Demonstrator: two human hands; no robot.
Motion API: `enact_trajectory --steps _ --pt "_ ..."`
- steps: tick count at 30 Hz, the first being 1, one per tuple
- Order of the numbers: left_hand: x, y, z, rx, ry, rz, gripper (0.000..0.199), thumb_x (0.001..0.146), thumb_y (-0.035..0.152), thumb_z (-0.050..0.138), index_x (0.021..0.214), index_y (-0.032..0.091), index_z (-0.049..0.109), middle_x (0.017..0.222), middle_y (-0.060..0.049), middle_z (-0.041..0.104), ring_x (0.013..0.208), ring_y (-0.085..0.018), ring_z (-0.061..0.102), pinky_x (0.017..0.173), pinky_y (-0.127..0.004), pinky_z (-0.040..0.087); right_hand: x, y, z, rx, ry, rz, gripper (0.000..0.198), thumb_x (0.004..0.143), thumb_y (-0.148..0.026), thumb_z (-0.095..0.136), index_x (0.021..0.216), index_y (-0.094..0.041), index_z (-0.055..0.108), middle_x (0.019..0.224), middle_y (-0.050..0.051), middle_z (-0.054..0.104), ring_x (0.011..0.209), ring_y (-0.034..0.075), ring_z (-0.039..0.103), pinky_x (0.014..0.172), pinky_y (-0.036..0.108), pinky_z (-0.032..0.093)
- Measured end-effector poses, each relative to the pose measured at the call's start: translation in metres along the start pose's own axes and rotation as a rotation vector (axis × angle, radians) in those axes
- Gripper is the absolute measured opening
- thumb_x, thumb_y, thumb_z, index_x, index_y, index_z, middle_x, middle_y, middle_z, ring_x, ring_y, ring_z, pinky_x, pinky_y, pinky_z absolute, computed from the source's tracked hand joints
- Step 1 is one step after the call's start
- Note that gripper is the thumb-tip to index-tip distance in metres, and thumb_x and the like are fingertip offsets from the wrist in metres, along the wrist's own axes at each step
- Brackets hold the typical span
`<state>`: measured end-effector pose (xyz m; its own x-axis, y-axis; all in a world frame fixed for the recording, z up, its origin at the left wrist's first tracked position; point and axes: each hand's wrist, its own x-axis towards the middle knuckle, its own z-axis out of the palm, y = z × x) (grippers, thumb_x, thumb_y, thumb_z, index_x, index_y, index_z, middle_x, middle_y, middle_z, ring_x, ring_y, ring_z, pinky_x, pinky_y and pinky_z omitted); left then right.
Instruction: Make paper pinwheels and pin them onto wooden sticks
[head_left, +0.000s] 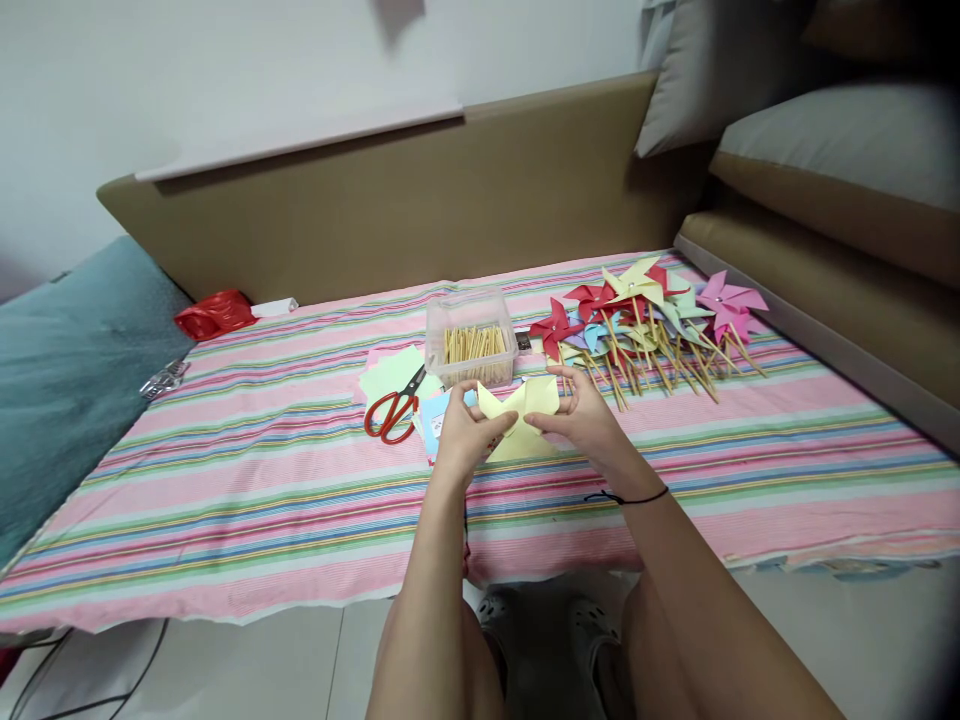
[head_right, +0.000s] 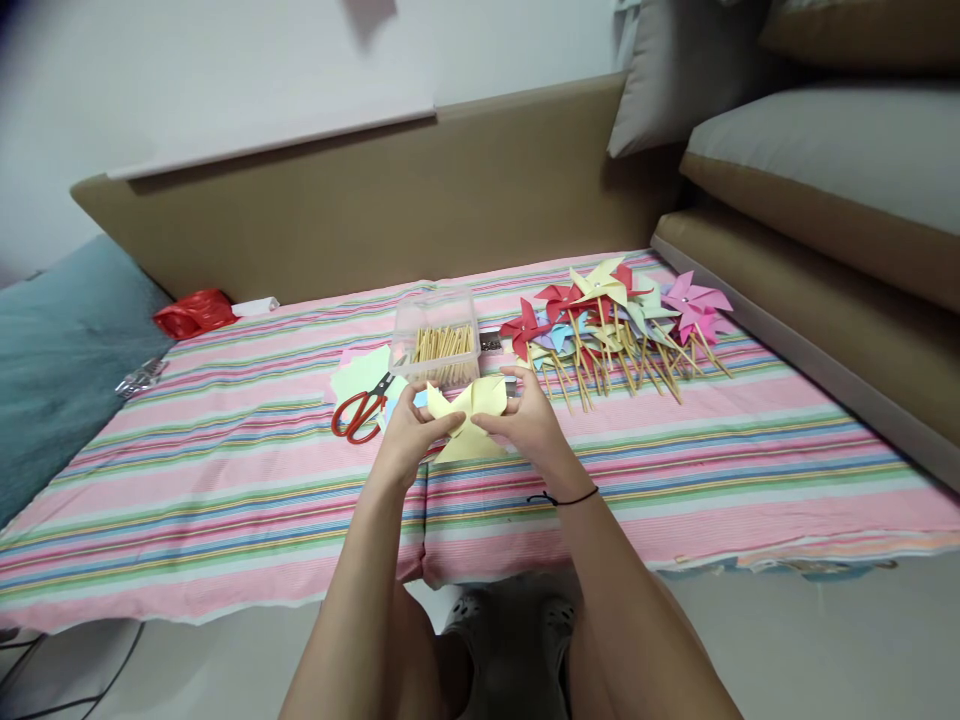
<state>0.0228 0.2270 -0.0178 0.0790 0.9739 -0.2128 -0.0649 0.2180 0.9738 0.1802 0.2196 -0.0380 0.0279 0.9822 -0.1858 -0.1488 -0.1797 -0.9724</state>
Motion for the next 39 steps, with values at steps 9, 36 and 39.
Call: enact_trajectory --steps 9,36,39 --pt "0.003 -0.004 -0.002 -0.049 0.06 0.045 0.065 0.054 0.021 0.079 0.105 0.02 0.039 0.056 0.004 0.064 0.046 -0.012 0.057 0.053 -0.022 0.045 -0.002 -0.006 -0.011 0.149 -0.107 0.025 0.098 0.053 -0.025 0.086 0.136 -0.024 0.033 0.08 0.003 0.074 0.071 0.021 0.071 0.067 0.034 0.057" --pt "0.004 -0.002 0.006 -0.171 0.19 0.09 0.065 0.052 0.019 0.08 0.102 0.021 0.038 0.064 0.002 0.068 0.053 -0.013 0.062 0.059 -0.026 0.049 -0.004 -0.006 0.005 -0.031 0.104 -0.432 0.008 0.071 -0.032 0.073 0.07 -0.025 0.075 0.094 0.006 0.073 0.098 0.024 0.065 0.087 0.04 0.053" --pt "0.004 -0.002 0.006 -0.15 0.174 0.087 0.065 0.051 0.02 0.08 0.101 0.021 0.038 0.061 0.003 0.067 0.05 -0.013 0.061 0.056 -0.024 0.048 -0.003 -0.002 0.005 -0.022 0.118 -0.448 0.007 0.065 -0.03 0.078 0.069 -0.025 0.075 0.09 0.006 0.072 0.094 0.024 0.066 0.084 0.041 0.054"
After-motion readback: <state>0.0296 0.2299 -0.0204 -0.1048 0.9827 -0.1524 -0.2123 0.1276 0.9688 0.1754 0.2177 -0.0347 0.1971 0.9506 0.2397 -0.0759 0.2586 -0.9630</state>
